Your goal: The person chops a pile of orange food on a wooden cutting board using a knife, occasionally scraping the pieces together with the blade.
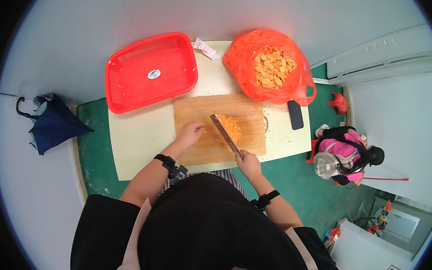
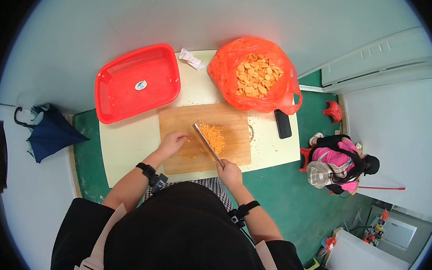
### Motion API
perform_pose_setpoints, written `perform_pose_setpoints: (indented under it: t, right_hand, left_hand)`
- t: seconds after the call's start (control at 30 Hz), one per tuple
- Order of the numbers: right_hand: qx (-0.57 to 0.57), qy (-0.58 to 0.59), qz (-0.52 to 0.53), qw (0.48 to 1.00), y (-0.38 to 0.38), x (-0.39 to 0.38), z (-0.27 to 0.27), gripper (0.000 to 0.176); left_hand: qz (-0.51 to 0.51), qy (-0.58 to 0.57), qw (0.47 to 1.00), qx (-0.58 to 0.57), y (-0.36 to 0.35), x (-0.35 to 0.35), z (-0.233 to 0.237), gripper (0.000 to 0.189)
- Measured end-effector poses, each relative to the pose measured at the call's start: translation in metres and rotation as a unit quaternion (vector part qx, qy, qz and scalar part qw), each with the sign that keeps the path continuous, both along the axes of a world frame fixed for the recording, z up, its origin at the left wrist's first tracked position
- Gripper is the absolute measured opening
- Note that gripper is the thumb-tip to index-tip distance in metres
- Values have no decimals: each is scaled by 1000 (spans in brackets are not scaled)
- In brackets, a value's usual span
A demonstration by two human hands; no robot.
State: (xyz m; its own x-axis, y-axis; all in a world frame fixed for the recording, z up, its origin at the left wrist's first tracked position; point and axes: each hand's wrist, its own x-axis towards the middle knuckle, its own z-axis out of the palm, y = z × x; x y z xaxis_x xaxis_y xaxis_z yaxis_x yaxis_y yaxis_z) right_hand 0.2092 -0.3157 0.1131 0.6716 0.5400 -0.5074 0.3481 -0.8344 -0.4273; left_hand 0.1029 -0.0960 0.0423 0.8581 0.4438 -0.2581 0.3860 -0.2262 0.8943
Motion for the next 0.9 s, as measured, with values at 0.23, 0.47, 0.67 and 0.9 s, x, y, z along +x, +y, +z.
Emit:
perform_pose_setpoints:
  t: [0.23, 0.47, 0.67, 0.9]
  right_hand:
    - [-38, -11, 52, 998, -2, -3, -9, 35]
    - [-46, -13, 114, 992, -8, 0, -20, 34]
    - [-37, -32, 98, 994, -10, 4, -22, 35]
    - [-36, -24, 78, 996, -9, 10, -18, 36]
  left_hand:
    - [138, 44, 989, -12, 65, -77, -15, 20]
    - [246, 79, 963, -76, 62, -129, 17, 19]
    - [248, 67, 965, -61, 52, -141, 12, 19]
    - [255, 58, 964, -42, 50, -143, 13, 19]
